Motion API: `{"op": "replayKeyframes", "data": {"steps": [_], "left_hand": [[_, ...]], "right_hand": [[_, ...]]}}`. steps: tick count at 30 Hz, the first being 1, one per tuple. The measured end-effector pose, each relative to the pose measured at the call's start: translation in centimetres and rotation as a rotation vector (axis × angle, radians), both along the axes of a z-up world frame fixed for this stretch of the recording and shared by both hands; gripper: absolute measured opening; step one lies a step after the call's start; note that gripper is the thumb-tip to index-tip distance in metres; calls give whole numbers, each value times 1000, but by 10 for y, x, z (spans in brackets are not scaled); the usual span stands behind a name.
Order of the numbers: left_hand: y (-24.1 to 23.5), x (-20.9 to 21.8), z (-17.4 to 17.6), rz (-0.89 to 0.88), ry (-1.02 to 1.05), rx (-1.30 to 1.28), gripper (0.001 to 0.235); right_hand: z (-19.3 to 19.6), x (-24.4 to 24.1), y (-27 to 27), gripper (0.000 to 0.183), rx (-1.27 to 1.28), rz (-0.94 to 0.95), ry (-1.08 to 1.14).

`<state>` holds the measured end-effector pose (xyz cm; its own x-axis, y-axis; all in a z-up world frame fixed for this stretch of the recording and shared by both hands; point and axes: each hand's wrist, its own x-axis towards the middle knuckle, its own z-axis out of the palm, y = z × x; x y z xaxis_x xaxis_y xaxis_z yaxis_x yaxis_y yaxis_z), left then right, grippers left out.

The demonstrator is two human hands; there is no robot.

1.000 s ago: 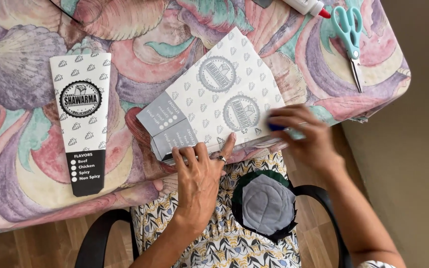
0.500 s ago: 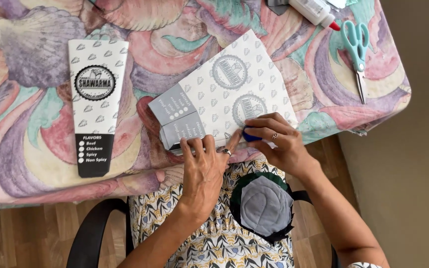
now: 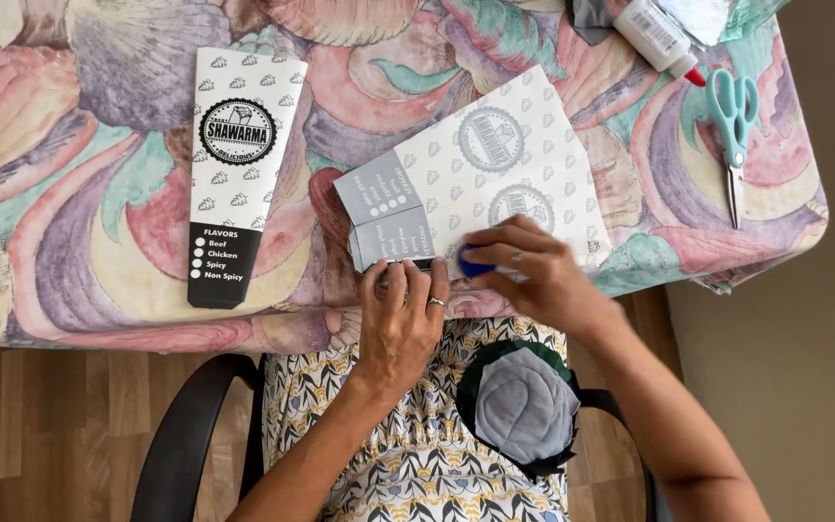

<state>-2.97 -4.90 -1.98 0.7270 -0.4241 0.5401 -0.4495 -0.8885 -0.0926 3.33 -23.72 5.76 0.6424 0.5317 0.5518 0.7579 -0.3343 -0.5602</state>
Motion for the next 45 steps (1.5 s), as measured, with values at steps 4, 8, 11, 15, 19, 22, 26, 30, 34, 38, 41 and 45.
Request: {"op": "replayKeyframes", "data": {"steps": [4, 8, 11, 15, 19, 22, 26, 30, 34, 38, 41, 45], "left_hand": [[-4, 6, -24, 34, -52, -36, 62], [-7, -2, -14, 30, -29, -67, 71], [-4, 7, -2, 25, -14, -90, 53], [-5, 5, 6, 37, 33, -232, 50], [-15, 5, 14, 43, 111, -377, 52], [-40, 10, 3, 35, 5, -377, 38], [-47, 15, -11, -150, -11, -525, 25], [9, 15, -23, -55, -94, -529, 31], [41, 1, 3, 45, -57, -515, 26], [0, 13, 9, -76, -82, -723, 24], [-23, 16, 3, -200, -52, -746, 29], [31, 16, 1, -71, -89, -698, 24]], "right_hand": [[-10, 4, -34, 26, -38, -28, 16], [-22, -4, -1, 48, -32, -66, 122], [-27, 7, 18, 64, -56, -88, 118], [-39, -3, -1, 59, -124, -233, -208], [-52, -26, -26, 17, -180, -346, -390], [-52, -26, -24, 9, -122, -338, -430], [-56, -22, -24, 7, -98, -342, -449], [-54, -22, -27, 9, -101, -343, -424], [-50, -23, -21, 4, -34, -322, -435], [-49, -20, -20, 3, -32, -322, -427], [-51, -21, -21, 5, -41, -325, -421], [-49, -21, -22, 6, -45, -318, -409]]}}
